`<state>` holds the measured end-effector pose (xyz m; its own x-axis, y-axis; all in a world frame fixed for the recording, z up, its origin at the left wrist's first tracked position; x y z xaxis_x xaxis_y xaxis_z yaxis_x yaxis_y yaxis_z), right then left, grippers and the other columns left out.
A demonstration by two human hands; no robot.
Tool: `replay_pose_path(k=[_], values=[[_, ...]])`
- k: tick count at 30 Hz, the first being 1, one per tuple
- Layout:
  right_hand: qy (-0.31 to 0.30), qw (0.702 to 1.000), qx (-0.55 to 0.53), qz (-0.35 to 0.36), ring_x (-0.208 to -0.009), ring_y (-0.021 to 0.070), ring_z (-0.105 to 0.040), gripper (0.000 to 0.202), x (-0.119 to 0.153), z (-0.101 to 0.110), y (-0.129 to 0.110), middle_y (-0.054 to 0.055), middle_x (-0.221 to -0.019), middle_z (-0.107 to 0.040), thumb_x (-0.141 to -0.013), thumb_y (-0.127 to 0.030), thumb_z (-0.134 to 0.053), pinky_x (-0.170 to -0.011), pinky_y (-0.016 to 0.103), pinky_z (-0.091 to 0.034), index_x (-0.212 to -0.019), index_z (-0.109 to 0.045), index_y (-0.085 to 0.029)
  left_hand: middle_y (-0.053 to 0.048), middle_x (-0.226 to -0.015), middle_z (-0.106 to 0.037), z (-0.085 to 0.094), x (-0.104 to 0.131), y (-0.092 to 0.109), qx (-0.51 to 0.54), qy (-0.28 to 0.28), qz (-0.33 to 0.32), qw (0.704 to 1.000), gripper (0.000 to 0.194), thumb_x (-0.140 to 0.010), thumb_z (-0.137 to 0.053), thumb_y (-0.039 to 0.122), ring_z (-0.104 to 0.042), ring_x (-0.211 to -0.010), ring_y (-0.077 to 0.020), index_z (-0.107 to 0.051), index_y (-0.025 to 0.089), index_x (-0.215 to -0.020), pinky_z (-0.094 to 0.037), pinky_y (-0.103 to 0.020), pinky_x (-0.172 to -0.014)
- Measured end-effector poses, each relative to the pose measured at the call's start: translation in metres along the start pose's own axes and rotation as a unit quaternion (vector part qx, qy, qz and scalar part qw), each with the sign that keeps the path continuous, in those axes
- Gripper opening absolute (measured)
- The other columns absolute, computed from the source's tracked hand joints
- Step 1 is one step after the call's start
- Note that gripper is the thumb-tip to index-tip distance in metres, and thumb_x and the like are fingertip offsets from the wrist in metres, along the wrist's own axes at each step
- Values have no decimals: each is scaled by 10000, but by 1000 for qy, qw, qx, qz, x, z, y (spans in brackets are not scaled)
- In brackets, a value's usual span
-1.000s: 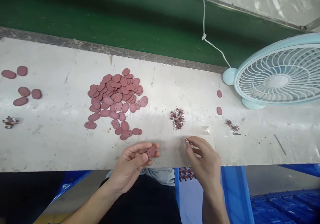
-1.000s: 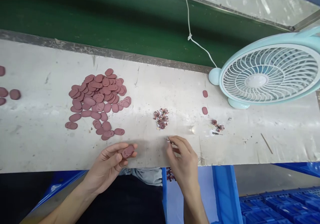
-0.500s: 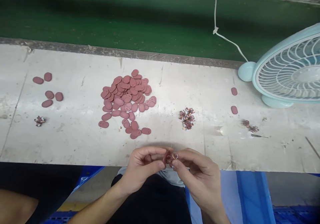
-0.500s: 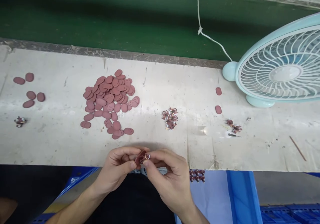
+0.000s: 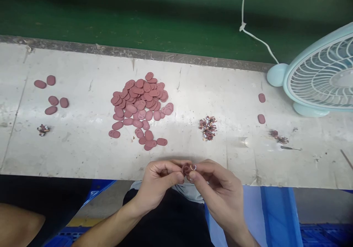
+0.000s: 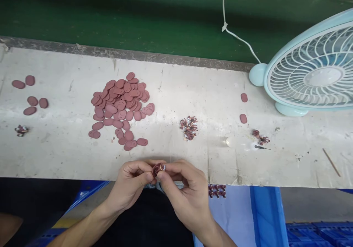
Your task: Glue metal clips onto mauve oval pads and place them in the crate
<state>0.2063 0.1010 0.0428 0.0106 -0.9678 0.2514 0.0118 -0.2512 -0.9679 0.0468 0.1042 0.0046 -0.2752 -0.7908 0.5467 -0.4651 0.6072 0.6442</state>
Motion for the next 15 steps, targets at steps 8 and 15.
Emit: replay_pose_path(k=[8,15], values=[[18,999,-50,1,-791,171,-736,163,1,-1,2,11,-893,-748,-895,-167,-725,-704,278,-633,-995,-769,-288,-69,-1047,-804,-3,4,-2,2,4,-33,999,73,-817,-794,152,-743,-967,-230,-819,210,-780,-597,-288,-775],[11,994,-106,-8,-795,180,-752,168,-3,-3,6,18,-913,-767,-907,-176,-713,-696,291,-649,-1011,-778,-291,-87,-1105,-801,-7,5,-7,-37,28,-64,997,59,-832,-783,173,-737,-1052,-271,-818,214,-810,-599,-345,-881]])
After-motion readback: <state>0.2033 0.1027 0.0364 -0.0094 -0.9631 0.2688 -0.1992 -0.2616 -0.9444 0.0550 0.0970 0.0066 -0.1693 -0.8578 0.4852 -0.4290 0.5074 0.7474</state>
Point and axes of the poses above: each hand's wrist, its own x-axis away from the middle knuckle, its own z-axis out of the back of the hand, y = z × x, the point moved 4 cm from there along -x, towards the middle knuckle
